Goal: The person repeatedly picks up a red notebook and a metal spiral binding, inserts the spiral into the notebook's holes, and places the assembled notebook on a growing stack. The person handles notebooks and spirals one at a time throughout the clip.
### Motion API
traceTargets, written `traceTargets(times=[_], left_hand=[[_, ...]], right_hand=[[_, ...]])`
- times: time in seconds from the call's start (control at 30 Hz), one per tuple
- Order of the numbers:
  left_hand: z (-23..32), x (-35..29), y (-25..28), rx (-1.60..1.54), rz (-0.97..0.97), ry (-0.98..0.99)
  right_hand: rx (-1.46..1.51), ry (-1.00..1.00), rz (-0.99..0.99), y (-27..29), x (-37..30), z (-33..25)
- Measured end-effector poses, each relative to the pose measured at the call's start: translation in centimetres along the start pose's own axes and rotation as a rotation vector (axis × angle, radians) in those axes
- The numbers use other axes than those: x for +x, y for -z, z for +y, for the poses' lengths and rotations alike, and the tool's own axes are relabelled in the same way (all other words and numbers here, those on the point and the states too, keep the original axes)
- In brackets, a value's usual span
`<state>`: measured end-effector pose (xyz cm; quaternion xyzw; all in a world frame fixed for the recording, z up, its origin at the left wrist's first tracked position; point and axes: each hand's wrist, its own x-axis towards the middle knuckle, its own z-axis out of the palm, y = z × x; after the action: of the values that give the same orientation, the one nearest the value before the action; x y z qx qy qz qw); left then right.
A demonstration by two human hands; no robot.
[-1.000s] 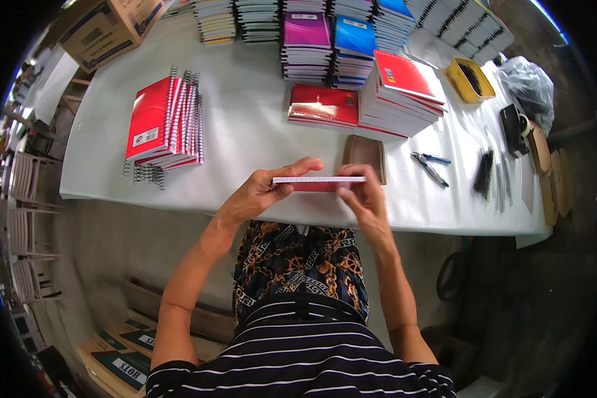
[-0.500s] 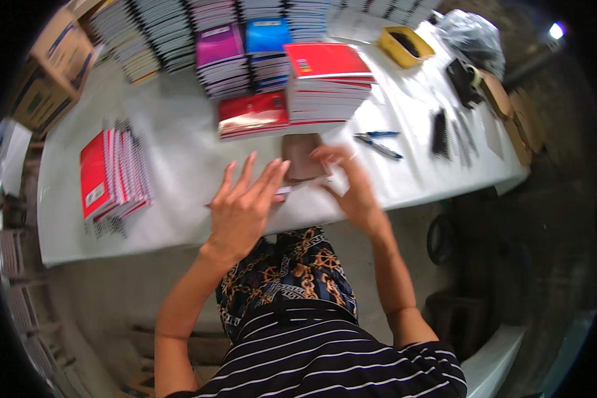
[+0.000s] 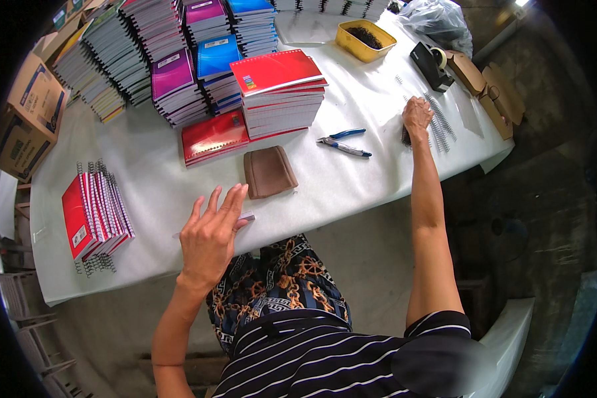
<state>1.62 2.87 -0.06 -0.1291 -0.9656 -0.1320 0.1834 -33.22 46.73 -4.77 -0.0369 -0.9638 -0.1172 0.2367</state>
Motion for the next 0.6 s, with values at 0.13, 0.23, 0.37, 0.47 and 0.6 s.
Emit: traceTargets(times=[0.13,0.23,0.37,0.47,0.6], left_hand=[[0.3,0.4,-0.3,-0.037,0.066,0.052],[-0.4,-0.2,-0.3,0.0,0.032,0.053],[-0.4,0.2,-0.1,0.142,0.025,0.01],[-0.7,0.6,-0.2,0.124,-0.026,0.019],[-1.0,0.4,-0.5,0.074,-0.043,0.029]], right_hand=[[0.142,0.053,0.066,4.1,-0.6,0.3],[0.568,0.232,0.068,12.3,-4.5,-5.3],[1.424,0.593,-0.36,21.3,-16.7,-15.0],[1.453,0.609,-0.481,22.4,-20.1,-18.3],[1.497,0.605,-0.559,21.9,-20.1,-19.1]])
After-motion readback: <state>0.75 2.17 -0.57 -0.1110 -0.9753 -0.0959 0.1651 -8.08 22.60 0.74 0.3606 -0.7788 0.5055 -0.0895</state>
